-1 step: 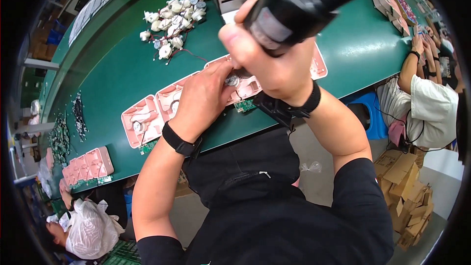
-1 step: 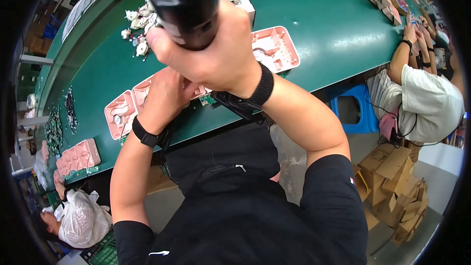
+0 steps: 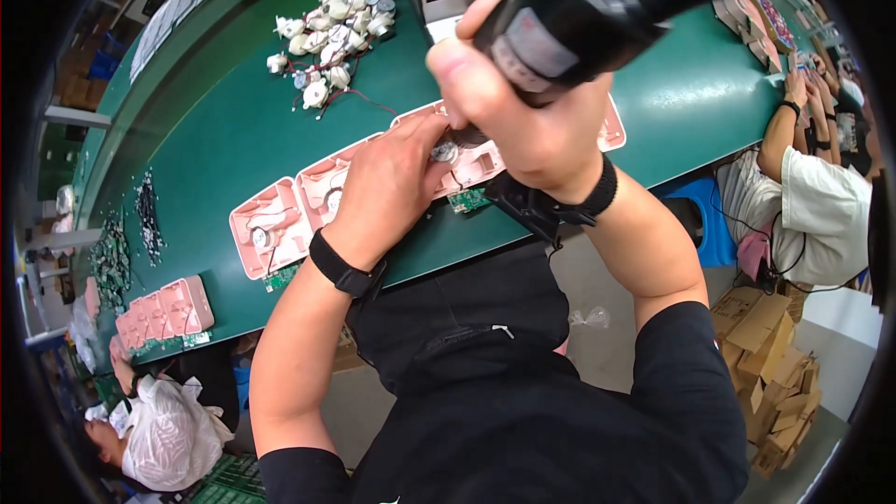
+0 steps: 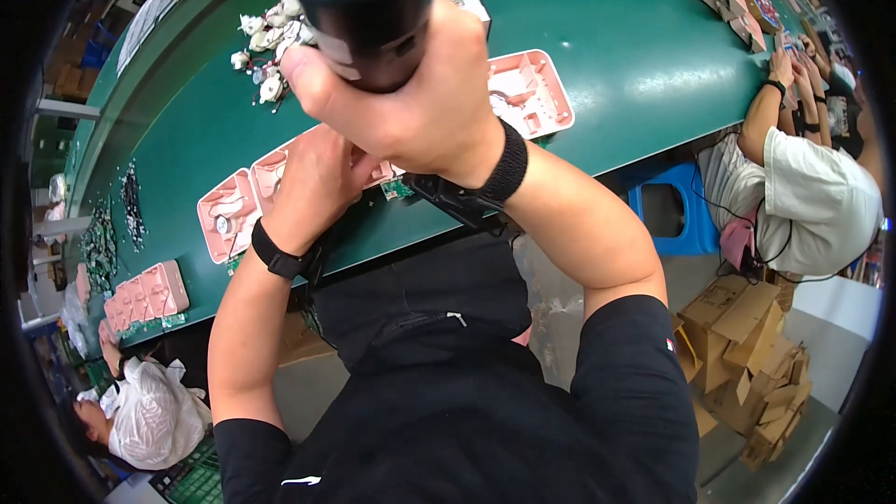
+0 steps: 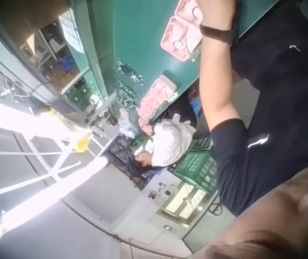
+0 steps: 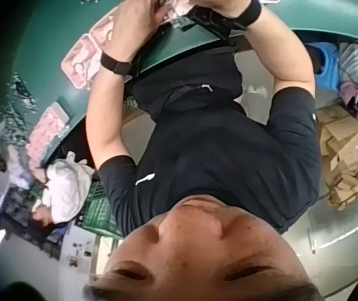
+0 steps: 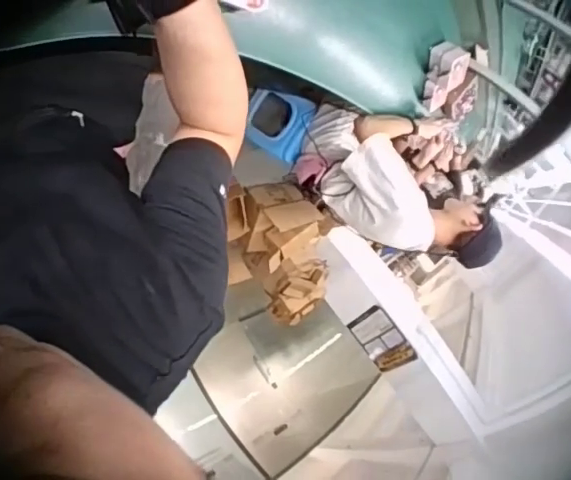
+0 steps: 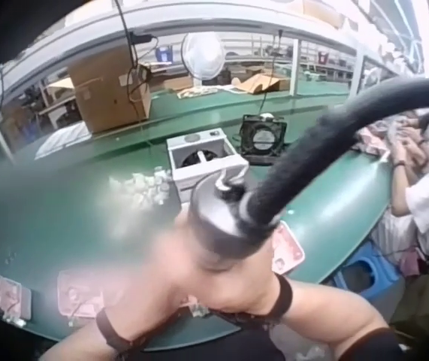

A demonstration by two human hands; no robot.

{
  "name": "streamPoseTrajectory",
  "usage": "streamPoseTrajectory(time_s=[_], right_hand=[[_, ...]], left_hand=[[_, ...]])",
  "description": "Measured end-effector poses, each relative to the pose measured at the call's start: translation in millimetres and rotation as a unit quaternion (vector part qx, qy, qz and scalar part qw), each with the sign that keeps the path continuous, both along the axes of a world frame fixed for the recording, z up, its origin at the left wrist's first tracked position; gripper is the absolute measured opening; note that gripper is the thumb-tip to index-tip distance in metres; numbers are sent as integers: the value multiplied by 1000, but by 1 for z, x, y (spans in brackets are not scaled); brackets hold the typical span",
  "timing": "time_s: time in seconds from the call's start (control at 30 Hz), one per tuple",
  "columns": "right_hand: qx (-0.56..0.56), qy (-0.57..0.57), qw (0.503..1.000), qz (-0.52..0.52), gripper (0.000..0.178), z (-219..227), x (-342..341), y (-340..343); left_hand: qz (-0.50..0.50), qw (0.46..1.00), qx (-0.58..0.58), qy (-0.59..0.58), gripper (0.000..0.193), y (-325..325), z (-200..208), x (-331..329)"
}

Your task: Assembling electronic components into plastic housings using an electric screwdriver on an assembly line.

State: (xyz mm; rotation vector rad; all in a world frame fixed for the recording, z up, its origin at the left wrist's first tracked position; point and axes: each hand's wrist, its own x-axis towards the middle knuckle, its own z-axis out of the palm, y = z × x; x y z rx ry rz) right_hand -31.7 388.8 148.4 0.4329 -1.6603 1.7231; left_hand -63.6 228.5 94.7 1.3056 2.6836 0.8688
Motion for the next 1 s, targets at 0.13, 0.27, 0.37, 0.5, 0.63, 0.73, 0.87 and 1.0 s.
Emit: streamPoseTrajectory(time_s=[0.13,0.27,0.37,0.5,0.63,0.73,0.87,1.0], right_hand=[[-63,-51,995,52,22,1,1,-2],[-28,-43,997,54,22,2,2,-2],[-38,-41,997,49,21,3,3,-3],[-4,-43,998,51,19,1,1,-2],[-10,-71,997,40,18,-1,1,-2],[-36,-73,995,52,19,-1,1,-4],[85,-49,995,29,18,-5,-4,0],[84,-59,994,44,17,-5,0,-3]], left_hand=[[2,1000,11,-1,39,-2,-3,1],[6,1000,12,-9,37,-1,-5,0],[13,1000,4,-10,36,-1,-4,1],[15,1000,-1,-6,36,-1,-5,1],[14,1000,7,-2,35,0,-6,1],[16,1000,7,6,35,-1,-6,3],[12,999,30,16,35,1,-8,-2],[24,999,44,-21,34,-1,-6,9]])
